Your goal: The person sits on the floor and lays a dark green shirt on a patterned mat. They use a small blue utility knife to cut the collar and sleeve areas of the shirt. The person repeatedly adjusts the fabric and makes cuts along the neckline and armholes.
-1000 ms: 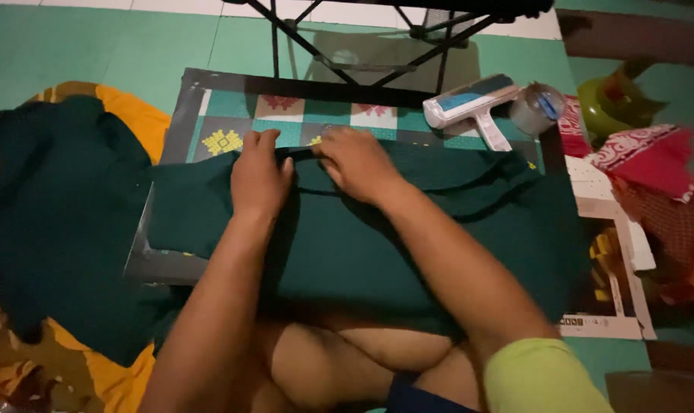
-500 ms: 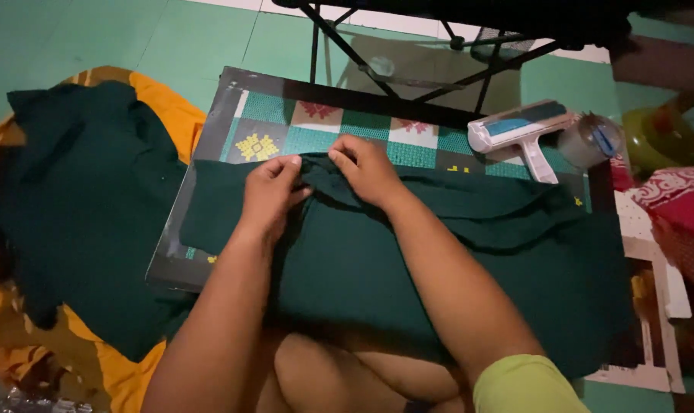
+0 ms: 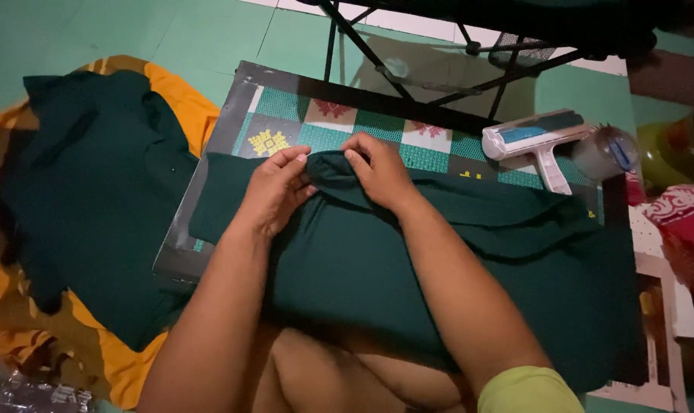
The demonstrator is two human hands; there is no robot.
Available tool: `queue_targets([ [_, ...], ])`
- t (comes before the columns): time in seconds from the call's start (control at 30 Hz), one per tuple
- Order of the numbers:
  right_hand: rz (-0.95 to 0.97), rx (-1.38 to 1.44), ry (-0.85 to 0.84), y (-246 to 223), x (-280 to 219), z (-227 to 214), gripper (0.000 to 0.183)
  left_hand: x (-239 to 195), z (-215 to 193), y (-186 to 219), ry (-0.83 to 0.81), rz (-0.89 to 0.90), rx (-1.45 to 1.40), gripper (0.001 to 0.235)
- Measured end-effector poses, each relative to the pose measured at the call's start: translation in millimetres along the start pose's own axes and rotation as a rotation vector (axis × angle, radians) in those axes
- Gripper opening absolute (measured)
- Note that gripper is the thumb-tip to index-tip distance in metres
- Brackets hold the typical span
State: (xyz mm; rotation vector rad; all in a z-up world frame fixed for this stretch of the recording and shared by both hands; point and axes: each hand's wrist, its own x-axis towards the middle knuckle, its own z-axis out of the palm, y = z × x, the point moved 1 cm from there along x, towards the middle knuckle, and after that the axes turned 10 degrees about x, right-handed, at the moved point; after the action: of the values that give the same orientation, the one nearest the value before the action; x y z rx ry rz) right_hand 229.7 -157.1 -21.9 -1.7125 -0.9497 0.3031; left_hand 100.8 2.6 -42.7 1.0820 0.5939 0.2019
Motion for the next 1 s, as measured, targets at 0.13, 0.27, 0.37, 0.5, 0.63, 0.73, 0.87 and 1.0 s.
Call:
queue_targets([
  [0.13, 0.015, 0.001, 0.006, 1.6, -2.1, 0.2, 0.016, -4.8, 2.3, 2.2, -0.008, 0.027, 0.002, 0.031],
  [0.27, -0.013, 0.005, 0.022, 5.0, -3.3, 1.8, 0.018, -6.0, 4.3, 3.9, -0.010, 0.045, 0.015, 0.034],
  [0.37, -0.161, 0.027, 0.073, 6.6, -2.9, -0.6, 0.016, -10.7, 7.1, 8.8, 0.007, 0.049, 0.022, 0.034],
  [0.5, -0.374, -0.059, 0.034, -1.8, -3.3, -0.7, 0.013, -7.8, 7.7, 3.3, 0.032, 0.065, 0.042, 0.032],
  [0.63, -0.461, -0.148, 0.015, -8.0, -6.6, 5.4, 0.019, -1.2, 5.7, -4.9, 0.032, 0.092, 0.102, 0.030],
  [0.73, -0.428, -0.156, -0.003, -7.1, -5.0, 5.4, 0.013, 0.6, 6.1, -7.5, 0.033, 0.109, 0.144, 0.030],
  [0.87, -0.340, -0.014, 0.010, 7.8, 0.3, 7.8, 0.007, -5.5, 11.2, -2.9, 0.063, 0.144, 0.209, 0.028],
  [1.0, -0.261, 0.072, 0.028, 6.6, -4.1, 8.1, 0.008, -2.6, 12.8, -5.6, 0.086, 0.212, 0.319, 0.022],
])
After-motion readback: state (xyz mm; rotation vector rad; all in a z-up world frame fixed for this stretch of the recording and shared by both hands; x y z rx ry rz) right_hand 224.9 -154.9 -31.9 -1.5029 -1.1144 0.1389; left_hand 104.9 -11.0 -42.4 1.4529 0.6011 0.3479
